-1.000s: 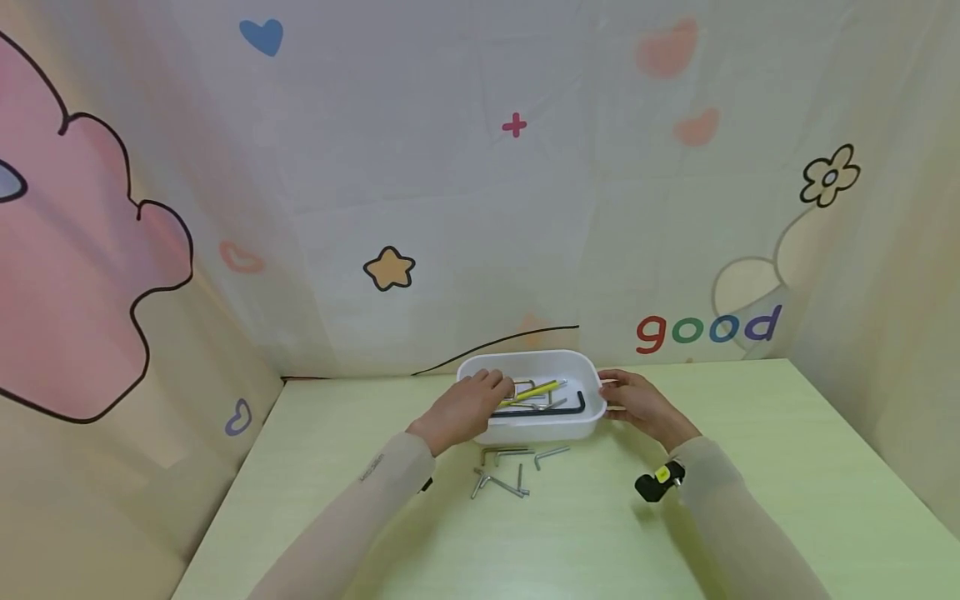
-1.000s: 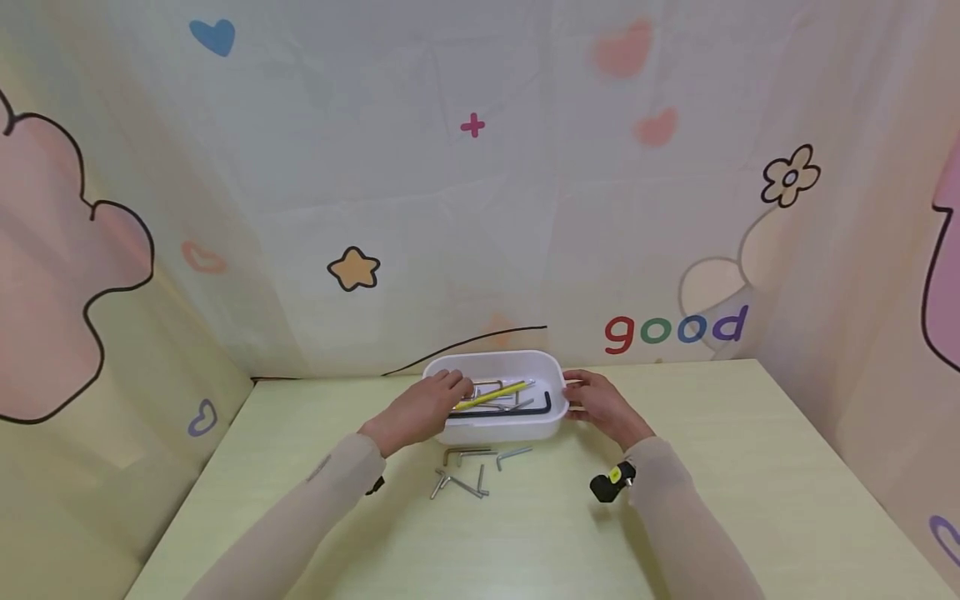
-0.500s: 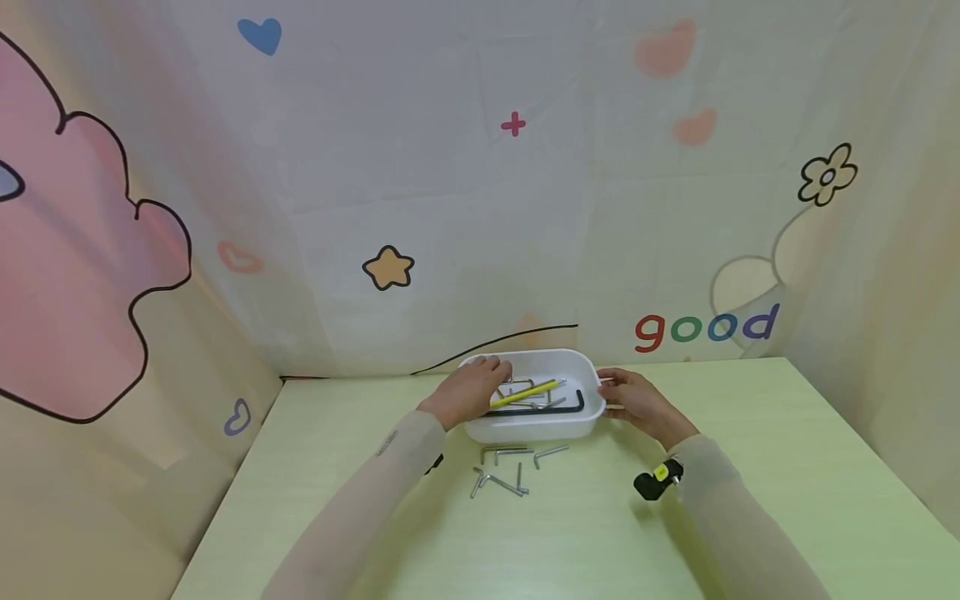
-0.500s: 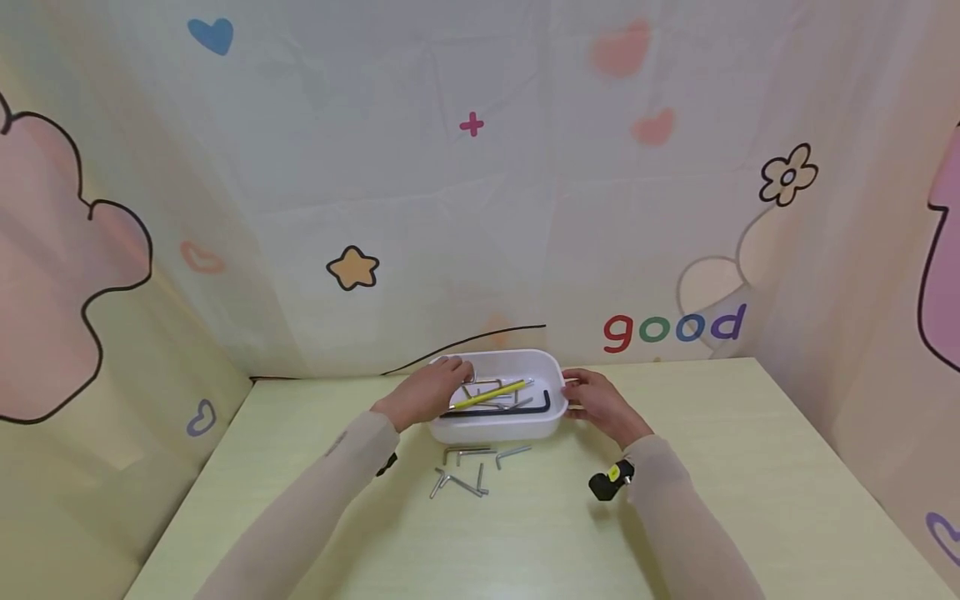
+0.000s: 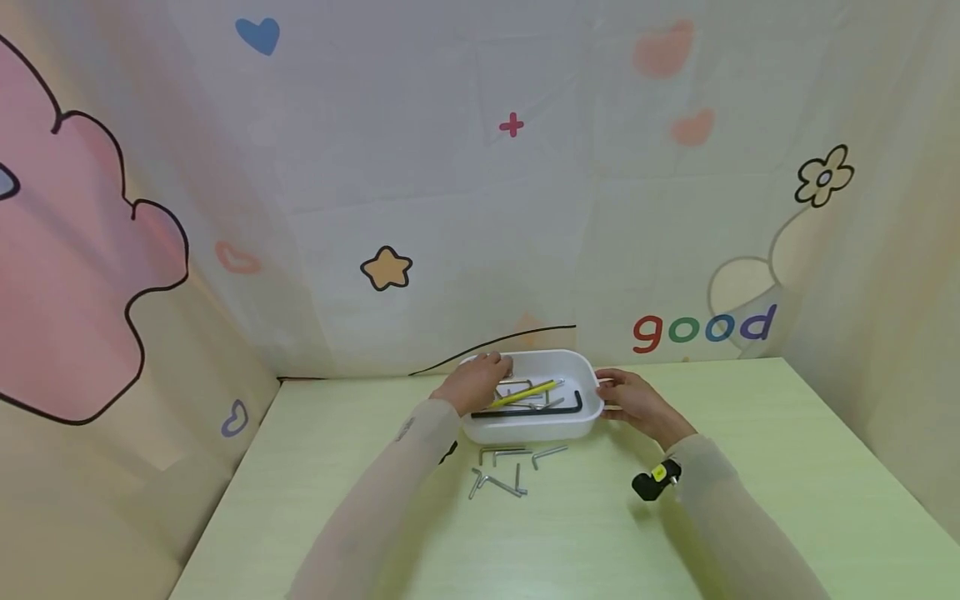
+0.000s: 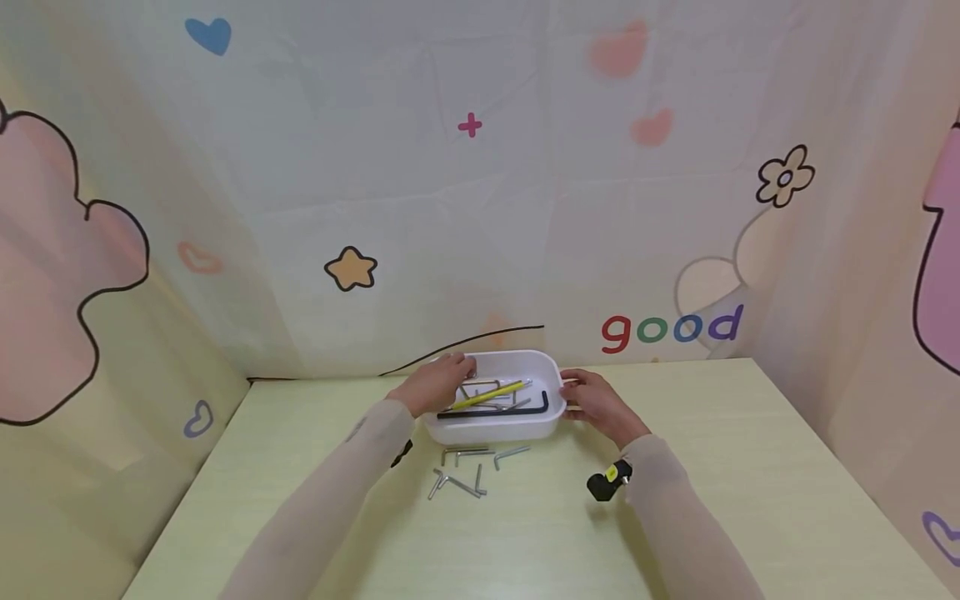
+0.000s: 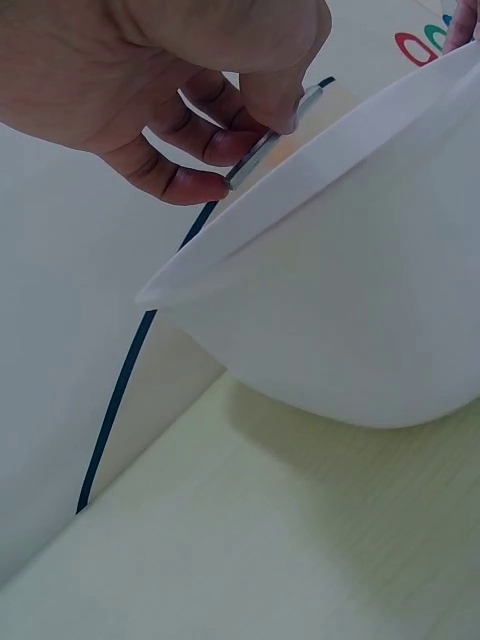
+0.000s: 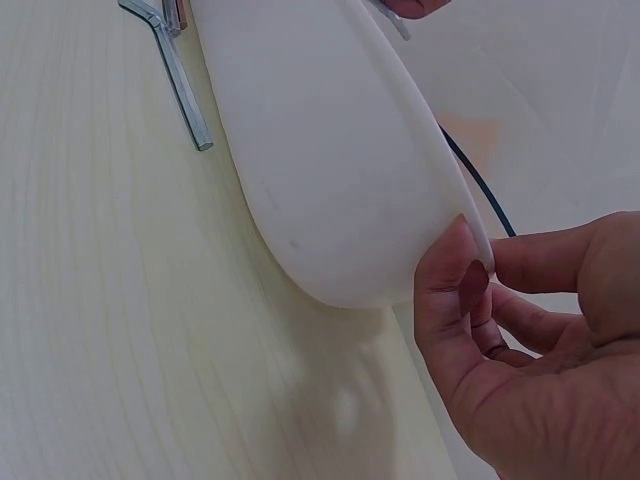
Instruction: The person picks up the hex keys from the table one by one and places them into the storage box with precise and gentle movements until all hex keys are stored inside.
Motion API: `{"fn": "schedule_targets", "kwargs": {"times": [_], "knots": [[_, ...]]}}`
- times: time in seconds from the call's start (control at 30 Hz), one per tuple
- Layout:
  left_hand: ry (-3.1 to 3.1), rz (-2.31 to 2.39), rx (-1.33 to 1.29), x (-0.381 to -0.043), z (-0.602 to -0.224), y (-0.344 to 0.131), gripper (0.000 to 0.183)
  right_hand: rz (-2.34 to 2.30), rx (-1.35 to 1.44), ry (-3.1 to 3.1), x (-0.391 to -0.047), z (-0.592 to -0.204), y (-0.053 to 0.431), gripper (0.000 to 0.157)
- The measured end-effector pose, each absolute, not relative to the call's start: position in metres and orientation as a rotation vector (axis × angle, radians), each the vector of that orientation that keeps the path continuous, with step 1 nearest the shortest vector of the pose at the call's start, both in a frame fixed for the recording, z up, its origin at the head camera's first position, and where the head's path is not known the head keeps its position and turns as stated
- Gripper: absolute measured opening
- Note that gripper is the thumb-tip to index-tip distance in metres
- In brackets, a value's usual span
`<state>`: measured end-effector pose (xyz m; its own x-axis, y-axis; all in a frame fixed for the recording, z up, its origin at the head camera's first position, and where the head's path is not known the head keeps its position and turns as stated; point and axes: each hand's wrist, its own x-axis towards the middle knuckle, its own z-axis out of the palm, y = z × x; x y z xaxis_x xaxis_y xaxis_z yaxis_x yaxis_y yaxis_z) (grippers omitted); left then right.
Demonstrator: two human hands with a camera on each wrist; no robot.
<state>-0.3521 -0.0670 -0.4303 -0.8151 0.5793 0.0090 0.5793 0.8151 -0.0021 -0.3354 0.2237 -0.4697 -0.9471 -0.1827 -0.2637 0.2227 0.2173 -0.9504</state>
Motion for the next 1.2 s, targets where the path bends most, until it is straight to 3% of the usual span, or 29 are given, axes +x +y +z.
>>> {"fn": "schedule_targets", "kwargs": {"times": [0.33, 0.63, 1.2], "knots": [[-2.974, 0.073, -0.922, -0.361, -0.431, -0.058, 0.027, -1.807, 0.043, 2.158, -0.337, -0.471, 0.223, 0.048], [-3.034, 0.008, -0.868, -0.364, -0.431, -0.057, 0.038, -1.799, 0.065, 2.169, -0.337, -0.469, 0.22, 0.05], [-2.908, -0.102, -0.939, -0.342, -0.428, -0.081, 0.037, -1.814, 0.045, 2.172, -0.337, -0.475, 0.225, 0.048]]}}
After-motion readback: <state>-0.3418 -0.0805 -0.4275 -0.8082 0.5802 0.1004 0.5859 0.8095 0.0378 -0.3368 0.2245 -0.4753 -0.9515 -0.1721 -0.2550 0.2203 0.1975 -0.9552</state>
